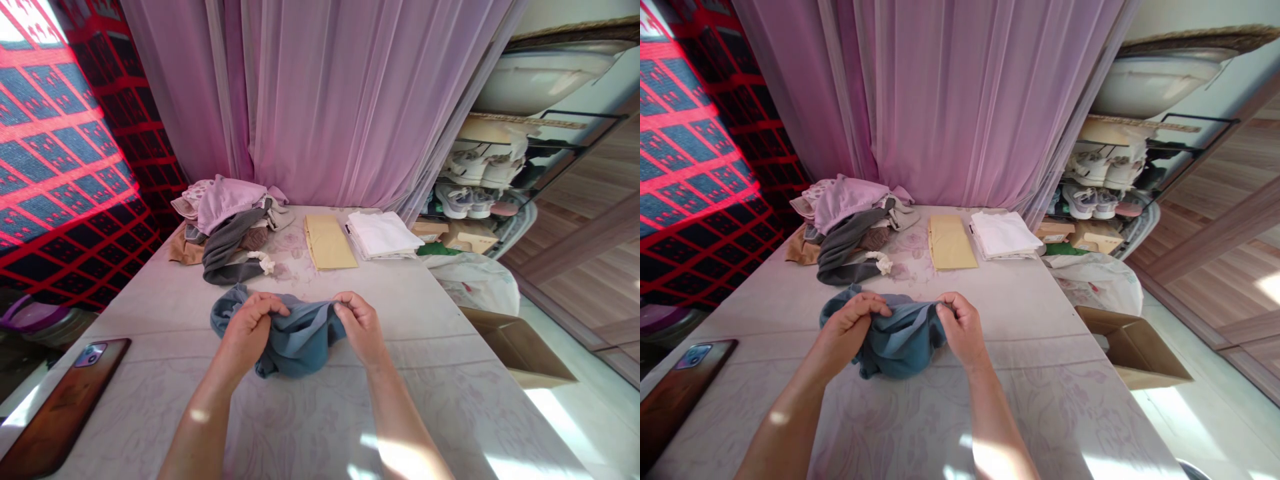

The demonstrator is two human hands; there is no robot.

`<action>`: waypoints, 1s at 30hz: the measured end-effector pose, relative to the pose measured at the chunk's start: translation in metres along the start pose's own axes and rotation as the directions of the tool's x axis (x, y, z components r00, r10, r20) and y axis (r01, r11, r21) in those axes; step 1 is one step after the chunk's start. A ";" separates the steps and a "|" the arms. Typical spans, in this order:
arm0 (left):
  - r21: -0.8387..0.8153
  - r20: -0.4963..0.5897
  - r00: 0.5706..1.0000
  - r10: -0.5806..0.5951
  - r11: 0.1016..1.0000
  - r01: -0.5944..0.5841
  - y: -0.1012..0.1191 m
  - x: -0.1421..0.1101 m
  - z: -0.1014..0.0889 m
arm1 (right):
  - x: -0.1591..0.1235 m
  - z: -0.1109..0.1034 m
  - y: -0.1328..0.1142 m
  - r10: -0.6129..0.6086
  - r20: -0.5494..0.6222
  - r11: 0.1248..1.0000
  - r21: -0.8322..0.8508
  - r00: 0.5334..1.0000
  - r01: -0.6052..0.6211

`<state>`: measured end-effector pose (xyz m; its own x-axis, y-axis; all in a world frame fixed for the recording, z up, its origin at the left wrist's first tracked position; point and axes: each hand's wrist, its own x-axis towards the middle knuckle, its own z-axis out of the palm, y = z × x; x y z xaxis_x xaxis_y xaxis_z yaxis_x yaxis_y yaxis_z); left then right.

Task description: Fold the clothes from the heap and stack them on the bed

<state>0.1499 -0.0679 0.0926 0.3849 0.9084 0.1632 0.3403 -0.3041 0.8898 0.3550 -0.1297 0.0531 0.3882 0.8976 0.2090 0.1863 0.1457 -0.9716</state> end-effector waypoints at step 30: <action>0.274 0.092 0.995 -0.039 0.962 0.012 0.011 -0.010 -0.011 | 0.005 -0.001 0.018 -0.150 -0.109 0.983 -0.120 0.983 0.137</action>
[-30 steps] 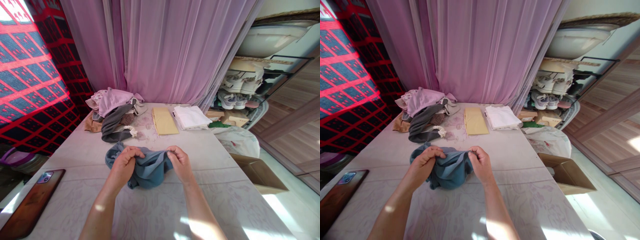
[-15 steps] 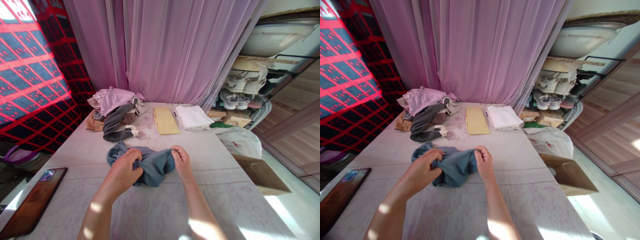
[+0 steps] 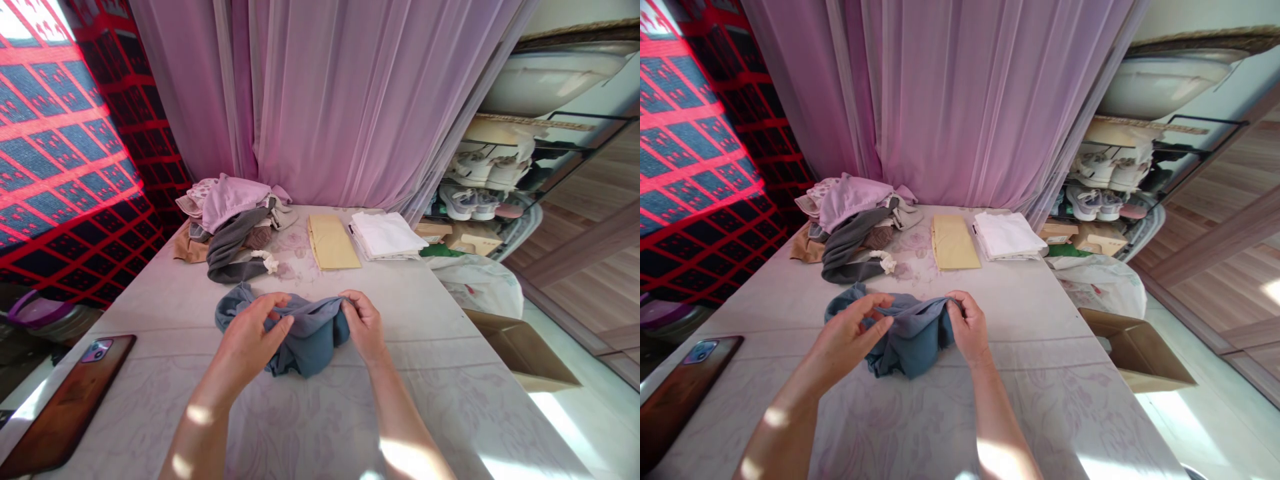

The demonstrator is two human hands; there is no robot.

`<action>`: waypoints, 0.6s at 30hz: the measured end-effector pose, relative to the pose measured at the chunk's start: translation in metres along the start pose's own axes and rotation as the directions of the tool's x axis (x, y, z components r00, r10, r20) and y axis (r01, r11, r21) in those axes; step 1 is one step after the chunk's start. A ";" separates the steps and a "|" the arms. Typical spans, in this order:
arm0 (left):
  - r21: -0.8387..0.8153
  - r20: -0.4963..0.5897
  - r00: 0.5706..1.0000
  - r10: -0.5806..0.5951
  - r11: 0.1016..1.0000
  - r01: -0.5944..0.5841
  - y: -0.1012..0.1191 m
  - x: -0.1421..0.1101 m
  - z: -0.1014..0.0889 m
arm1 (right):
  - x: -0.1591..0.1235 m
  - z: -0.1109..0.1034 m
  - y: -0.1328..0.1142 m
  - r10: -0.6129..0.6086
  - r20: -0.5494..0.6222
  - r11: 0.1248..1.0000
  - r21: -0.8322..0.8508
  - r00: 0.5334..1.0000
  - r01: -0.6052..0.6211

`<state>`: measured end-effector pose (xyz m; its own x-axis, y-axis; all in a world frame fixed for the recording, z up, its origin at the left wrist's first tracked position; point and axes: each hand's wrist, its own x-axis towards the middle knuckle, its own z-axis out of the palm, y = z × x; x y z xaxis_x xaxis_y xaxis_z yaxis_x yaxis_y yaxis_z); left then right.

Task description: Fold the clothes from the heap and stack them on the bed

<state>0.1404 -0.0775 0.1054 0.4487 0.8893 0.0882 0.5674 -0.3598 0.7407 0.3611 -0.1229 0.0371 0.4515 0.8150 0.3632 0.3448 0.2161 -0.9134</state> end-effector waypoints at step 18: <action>0.237 0.209 0.932 0.298 0.909 -0.343 0.030 -0.007 0.013 | -0.001 -0.003 -0.001 -0.017 0.060 1.000 0.003 0.998 0.017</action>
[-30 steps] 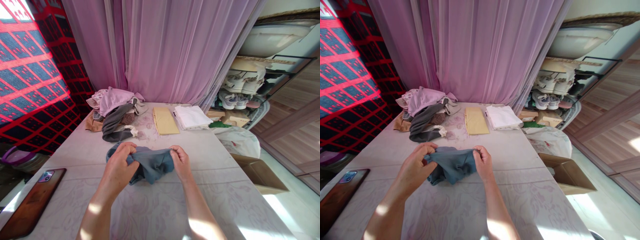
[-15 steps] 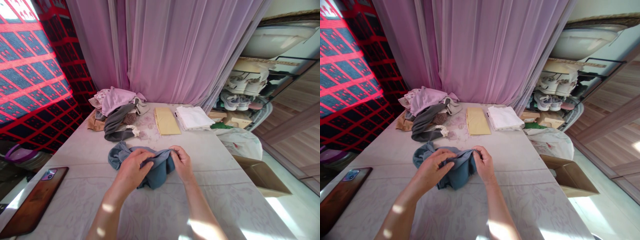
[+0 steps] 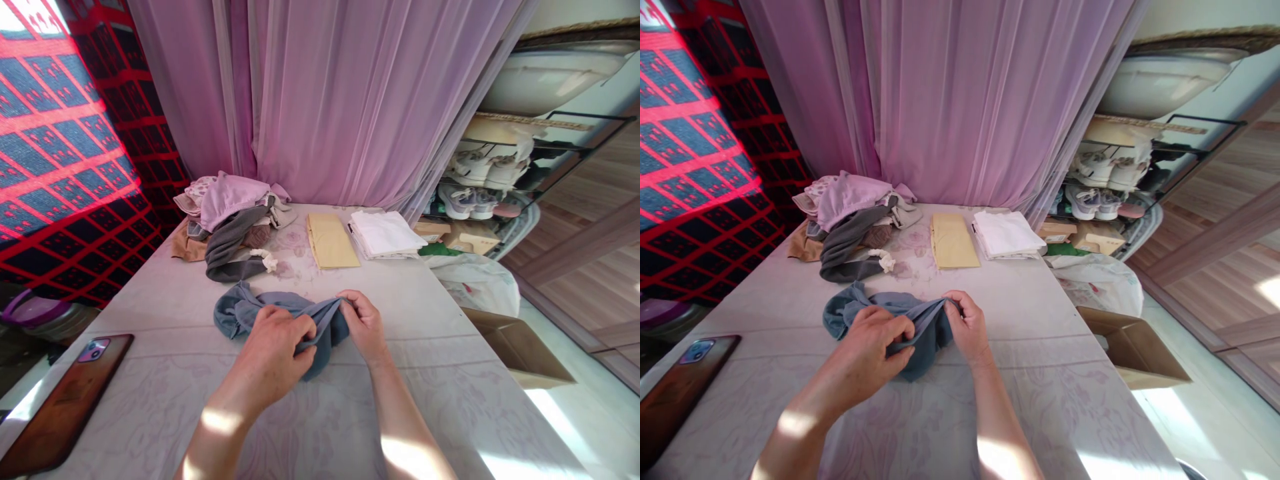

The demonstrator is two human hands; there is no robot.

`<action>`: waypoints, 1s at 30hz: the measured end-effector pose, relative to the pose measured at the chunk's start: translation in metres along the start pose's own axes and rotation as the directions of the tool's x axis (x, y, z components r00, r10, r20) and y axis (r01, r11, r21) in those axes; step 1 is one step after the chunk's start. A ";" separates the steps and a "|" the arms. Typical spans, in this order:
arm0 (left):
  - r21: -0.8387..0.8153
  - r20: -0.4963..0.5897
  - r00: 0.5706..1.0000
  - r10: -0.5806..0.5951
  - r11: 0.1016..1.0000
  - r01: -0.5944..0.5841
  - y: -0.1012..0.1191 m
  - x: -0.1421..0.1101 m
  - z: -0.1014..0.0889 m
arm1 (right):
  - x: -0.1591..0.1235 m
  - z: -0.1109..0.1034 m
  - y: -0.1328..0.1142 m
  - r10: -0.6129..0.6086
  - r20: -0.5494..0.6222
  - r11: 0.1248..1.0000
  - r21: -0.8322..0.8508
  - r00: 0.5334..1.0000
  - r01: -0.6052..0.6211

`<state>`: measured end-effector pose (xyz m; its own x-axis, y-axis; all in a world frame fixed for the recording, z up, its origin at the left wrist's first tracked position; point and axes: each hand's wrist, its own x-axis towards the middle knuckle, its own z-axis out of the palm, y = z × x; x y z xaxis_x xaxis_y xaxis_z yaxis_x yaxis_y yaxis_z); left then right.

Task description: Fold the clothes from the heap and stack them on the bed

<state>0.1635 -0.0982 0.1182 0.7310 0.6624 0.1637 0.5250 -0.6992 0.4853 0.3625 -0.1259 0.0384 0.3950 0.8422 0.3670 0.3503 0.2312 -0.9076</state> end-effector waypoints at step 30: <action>-0.076 0.187 0.969 -0.163 0.981 0.180 0.000 -0.005 0.002 | 0.002 -0.002 0.011 -0.023 -0.161 0.998 -0.070 0.987 0.012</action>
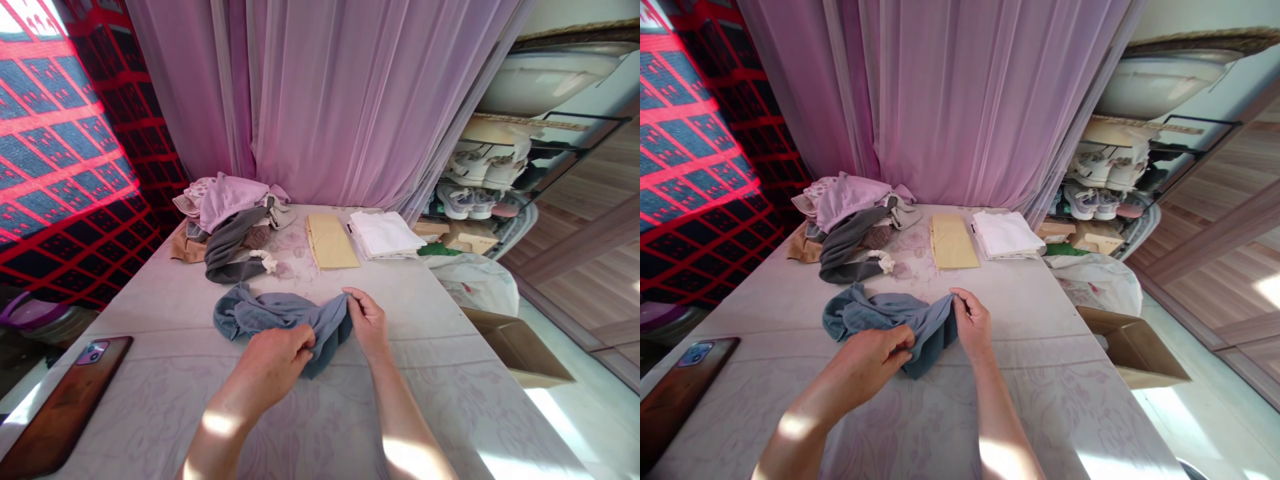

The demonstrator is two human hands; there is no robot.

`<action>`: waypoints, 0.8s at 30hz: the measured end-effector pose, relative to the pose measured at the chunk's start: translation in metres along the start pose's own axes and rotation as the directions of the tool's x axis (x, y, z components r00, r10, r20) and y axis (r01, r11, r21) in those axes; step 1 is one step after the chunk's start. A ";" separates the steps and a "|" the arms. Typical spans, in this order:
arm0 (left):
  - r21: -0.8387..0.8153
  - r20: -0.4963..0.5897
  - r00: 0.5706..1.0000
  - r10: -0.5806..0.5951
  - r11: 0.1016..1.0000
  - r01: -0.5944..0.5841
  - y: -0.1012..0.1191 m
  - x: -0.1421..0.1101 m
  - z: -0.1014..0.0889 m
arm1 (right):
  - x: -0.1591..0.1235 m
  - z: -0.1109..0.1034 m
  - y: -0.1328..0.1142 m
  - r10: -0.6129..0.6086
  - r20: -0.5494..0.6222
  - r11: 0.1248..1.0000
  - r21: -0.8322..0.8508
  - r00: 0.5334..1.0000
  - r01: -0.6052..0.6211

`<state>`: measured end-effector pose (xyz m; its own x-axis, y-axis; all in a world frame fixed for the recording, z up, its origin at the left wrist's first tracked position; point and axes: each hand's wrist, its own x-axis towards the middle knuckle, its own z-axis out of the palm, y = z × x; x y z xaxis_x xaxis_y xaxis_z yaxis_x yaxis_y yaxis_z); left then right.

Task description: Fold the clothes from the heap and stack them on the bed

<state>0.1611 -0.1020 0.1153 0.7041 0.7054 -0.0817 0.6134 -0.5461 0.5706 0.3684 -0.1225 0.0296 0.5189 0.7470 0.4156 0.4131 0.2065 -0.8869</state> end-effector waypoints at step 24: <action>-0.033 -0.286 0.936 -0.203 0.979 0.202 -0.026 -0.001 -0.017 | 0.002 -0.002 -0.005 0.029 -0.033 0.998 -0.054 0.999 -0.031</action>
<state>0.1387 -0.0810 0.1146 0.4320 0.9009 0.0413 0.7309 -0.3766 0.5692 0.3684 -0.1232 0.0350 0.5550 0.7314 0.3963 0.4371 0.1489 -0.8870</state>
